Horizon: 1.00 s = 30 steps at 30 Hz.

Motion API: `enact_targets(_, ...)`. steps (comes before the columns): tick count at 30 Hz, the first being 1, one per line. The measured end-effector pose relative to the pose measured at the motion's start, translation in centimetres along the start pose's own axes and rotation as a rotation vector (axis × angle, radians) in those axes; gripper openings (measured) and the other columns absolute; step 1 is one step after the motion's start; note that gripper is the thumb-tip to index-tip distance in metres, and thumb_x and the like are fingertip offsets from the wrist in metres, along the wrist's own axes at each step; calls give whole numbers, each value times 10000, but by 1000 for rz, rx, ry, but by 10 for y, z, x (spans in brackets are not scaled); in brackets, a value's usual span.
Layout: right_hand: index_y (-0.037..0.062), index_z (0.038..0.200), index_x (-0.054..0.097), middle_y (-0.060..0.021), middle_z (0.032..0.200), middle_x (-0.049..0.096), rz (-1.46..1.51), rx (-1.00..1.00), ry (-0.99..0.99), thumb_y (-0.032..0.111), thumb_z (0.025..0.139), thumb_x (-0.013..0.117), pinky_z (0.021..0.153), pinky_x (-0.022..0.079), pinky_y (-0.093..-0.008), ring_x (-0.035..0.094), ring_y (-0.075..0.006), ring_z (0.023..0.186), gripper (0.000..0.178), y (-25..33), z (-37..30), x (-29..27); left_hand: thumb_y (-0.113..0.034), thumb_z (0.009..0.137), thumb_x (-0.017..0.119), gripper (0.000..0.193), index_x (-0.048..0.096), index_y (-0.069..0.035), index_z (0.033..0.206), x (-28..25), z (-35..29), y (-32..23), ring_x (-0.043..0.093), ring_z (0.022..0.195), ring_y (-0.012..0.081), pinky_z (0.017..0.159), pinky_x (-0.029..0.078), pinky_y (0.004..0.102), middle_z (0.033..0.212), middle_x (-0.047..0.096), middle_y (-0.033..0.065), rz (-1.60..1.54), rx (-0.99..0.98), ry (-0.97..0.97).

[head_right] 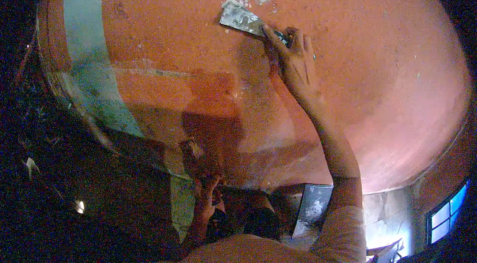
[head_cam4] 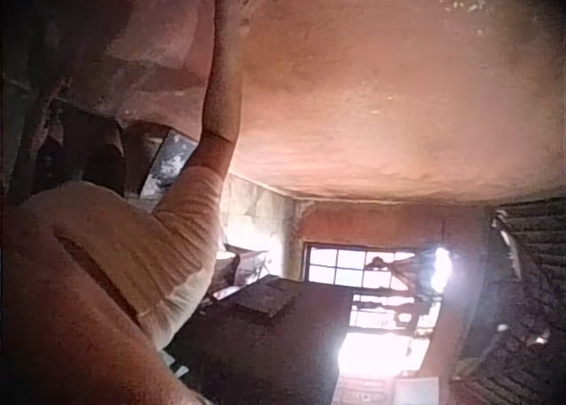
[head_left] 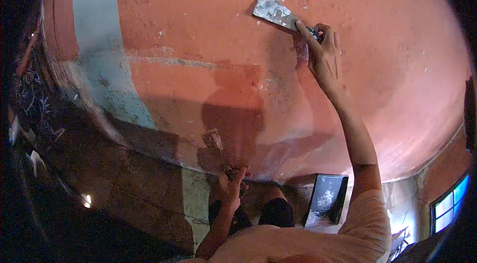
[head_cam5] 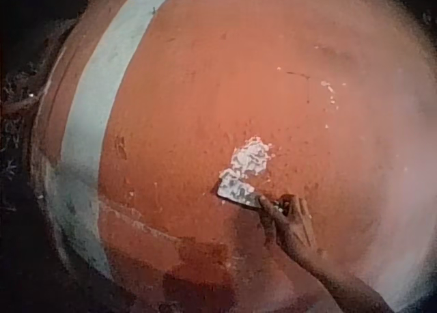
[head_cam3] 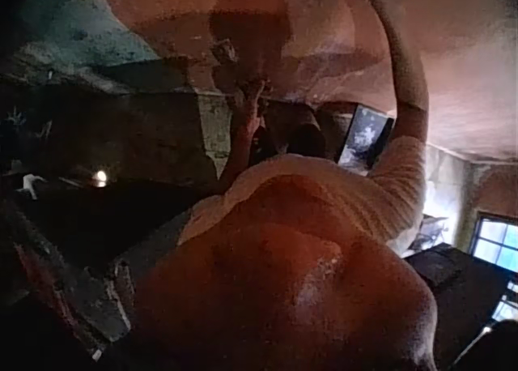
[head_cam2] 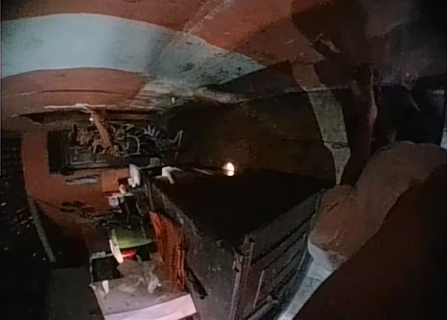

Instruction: The person fills holes in a wall by applying a white substance with a small scraper and smoothing it over with a larger scraper.

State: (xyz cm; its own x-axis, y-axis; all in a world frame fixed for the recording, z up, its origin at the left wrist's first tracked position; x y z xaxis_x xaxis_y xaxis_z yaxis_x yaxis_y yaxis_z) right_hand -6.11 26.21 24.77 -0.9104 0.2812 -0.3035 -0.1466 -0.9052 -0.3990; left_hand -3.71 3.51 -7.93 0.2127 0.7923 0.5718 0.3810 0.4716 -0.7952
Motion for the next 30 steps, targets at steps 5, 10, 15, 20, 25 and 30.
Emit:
enact_targets(5,253,1316,522,-175,1083,514,-16,25,13,-12,781,566,779,461,-406,503,-338,914,599,3,-3,2,-166,814,713,380,484,-80,1103,0,-1,2,643,722,150,480,483,261,908,648,52,-26,-13,-14)
enact_targets(10,232,1309,526,-169,1022,525,15,49,48,37,792,589,781,454,-415,507,-340,917,557,9,-11,-9,-171,817,711,361,485,-90,1086,-2,5,5,642,717,142,472,472,254,900,650,44,-20,13,-24)
enact_targets(15,261,1288,541,-140,1002,518,133,87,44,-22,752,582,636,491,-387,543,-313,839,608,15,-5,-16,-178,832,698,331,483,-104,1072,-3,9,11,642,748,129,473,456,244,920,657,40,-30,60,45)
enact_targets(20,267,1259,556,-128,992,517,84,66,53,-5,767,576,588,496,-390,559,-319,826,563,15,-2,-15,-185,845,684,294,490,-99,1049,11,-7,-2,640,767,132,508,461,252,932,661,47,6,-10,71)
enact_targets(25,256,1234,569,-124,975,510,77,64,35,31,794,574,606,492,-416,555,-334,829,494,20,1,-15,-196,855,671,282,488,-95,1044,7,-9,4,637,772,136,513,457,253,930,662,50,20,-4,65)
enact_targets(30,238,1169,598,-137,937,523,88,123,90,40,818,558,631,482,-429,551,-342,825,405,22,2,-13,-196,856,670,276,489,-92,1036,3,-4,5,637,774,137,510,455,251,941,660,55,-24,-24,58)
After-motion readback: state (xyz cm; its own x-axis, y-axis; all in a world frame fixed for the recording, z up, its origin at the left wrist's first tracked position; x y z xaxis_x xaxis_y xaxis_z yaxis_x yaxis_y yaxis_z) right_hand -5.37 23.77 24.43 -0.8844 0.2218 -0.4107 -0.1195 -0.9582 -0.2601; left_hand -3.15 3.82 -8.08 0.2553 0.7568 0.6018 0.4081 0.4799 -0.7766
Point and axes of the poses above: each hand's wrist, its own z-axis towards the middle knuckle, its own x-axis out of the palm, y = z × x, the point moved 2 cm from there along z, towards the middle knuckle
